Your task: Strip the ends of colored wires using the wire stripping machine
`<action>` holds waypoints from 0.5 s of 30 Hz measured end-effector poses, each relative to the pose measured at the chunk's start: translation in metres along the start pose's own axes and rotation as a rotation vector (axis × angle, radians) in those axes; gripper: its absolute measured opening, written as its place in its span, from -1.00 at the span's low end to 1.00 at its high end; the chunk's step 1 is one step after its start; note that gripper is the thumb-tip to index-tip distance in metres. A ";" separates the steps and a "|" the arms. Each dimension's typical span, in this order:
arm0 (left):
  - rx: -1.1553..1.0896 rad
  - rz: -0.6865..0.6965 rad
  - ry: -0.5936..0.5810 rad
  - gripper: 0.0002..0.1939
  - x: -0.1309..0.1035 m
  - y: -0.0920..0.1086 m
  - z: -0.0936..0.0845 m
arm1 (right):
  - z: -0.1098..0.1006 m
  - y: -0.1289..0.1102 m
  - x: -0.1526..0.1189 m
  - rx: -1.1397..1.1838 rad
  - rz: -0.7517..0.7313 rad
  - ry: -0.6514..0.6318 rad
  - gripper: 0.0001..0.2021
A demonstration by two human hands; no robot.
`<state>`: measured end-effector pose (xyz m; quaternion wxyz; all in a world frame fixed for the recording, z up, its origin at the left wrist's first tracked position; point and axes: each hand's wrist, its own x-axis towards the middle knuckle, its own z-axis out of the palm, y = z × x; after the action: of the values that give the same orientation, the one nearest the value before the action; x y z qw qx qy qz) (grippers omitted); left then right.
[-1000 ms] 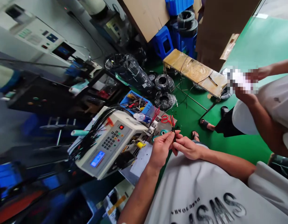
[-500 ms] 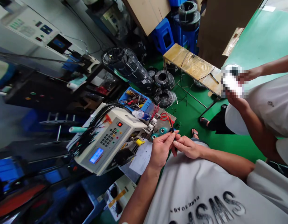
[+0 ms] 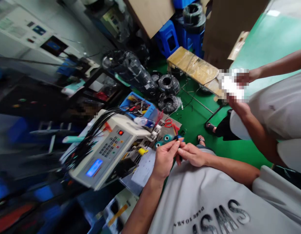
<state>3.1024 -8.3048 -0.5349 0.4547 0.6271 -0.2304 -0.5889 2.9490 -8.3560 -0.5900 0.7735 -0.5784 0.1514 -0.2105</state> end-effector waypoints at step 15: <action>-0.222 0.100 0.201 -0.52 0.022 -0.007 0.000 | -0.042 -0.026 -0.020 -0.324 0.042 0.177 -0.51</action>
<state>3.1051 -8.3195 -0.5526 0.5706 0.6167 -0.1482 -0.5217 2.9079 -8.3872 -0.5772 0.6581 -0.6714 0.2628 -0.2170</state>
